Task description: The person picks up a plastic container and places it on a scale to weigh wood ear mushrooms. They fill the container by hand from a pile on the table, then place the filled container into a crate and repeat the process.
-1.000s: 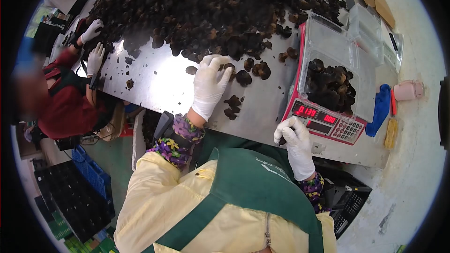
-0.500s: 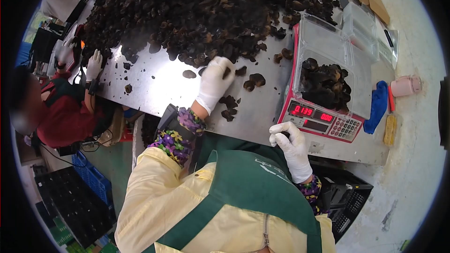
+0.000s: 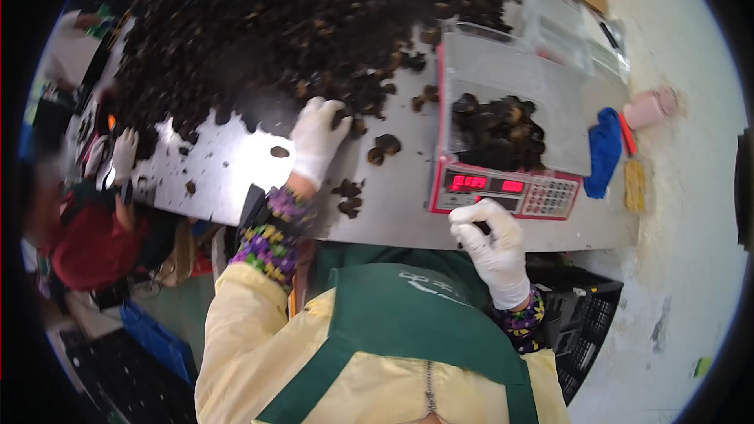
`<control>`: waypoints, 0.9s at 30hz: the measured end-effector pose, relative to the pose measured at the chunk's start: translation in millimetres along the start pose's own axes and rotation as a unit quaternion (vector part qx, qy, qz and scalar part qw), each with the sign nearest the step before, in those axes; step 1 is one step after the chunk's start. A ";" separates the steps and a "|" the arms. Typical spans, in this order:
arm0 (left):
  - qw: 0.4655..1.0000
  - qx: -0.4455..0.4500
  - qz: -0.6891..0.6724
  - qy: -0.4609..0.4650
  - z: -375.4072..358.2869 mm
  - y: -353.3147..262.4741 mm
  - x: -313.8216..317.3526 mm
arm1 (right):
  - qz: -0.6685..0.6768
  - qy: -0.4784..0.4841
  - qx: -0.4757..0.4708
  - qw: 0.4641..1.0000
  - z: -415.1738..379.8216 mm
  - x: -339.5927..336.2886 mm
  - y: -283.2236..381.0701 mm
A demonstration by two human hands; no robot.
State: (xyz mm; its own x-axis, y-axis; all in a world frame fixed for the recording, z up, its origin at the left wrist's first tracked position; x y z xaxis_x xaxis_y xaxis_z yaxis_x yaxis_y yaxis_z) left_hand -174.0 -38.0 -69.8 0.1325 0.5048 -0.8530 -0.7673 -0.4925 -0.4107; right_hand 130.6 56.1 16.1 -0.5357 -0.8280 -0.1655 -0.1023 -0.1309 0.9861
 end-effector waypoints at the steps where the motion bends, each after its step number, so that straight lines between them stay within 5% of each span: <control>1: 0.999 -0.001 -0.028 -0.036 -3.6 -2.0 -9.0 | -0.054 -0.040 -0.041 0.997 0.6 -16.2 15.9; 4: 0.990 0.005 -0.121 -0.074 -4.5 -29.0 -45.1 | -0.106 -0.196 -0.127 0.967 9.7 -70.9 40.5; 7: 0.967 0.018 -0.243 -0.068 2.8 -83.4 -73.2 | -0.195 -0.254 -0.160 0.934 26.5 -98.8 55.9; 9: 0.971 0.107 -0.200 -0.079 10.0 -122.4 -83.8 | -0.302 -0.211 -0.192 0.910 40.8 -96.9 61.0; 15: 0.936 0.234 -0.262 -0.007 29.3 -224.6 -62.2 | -0.295 -0.271 -0.175 0.899 21.2 -104.2 50.1; 17: 0.951 0.268 -0.152 0.033 25.6 -244.8 -40.3 | -0.289 -0.275 -0.153 0.904 12.0 -111.1 40.7; 27: 0.954 0.202 -0.203 0.088 15.7 -203.7 -41.7 | -0.258 -0.279 -0.144 0.914 -12.3 -126.5 13.7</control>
State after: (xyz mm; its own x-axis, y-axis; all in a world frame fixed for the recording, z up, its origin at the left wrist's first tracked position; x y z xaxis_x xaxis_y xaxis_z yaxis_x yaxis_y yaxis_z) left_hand -33.1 52.4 54.5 0.5464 0.4516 -0.7053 -0.8048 0.0501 -0.5914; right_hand 207.3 152.4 50.7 -0.8300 -0.2192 -0.5129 -0.2808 -0.6303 0.7238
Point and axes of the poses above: each hand's wrist, its own z-axis towards the middle knuckle, its own x-axis out of the palm, y = z × x, the point moved 7 cm from there along z, towards the middle knuckle, and after that the axes turned 4 degrees about y, right-handed, at the moved point
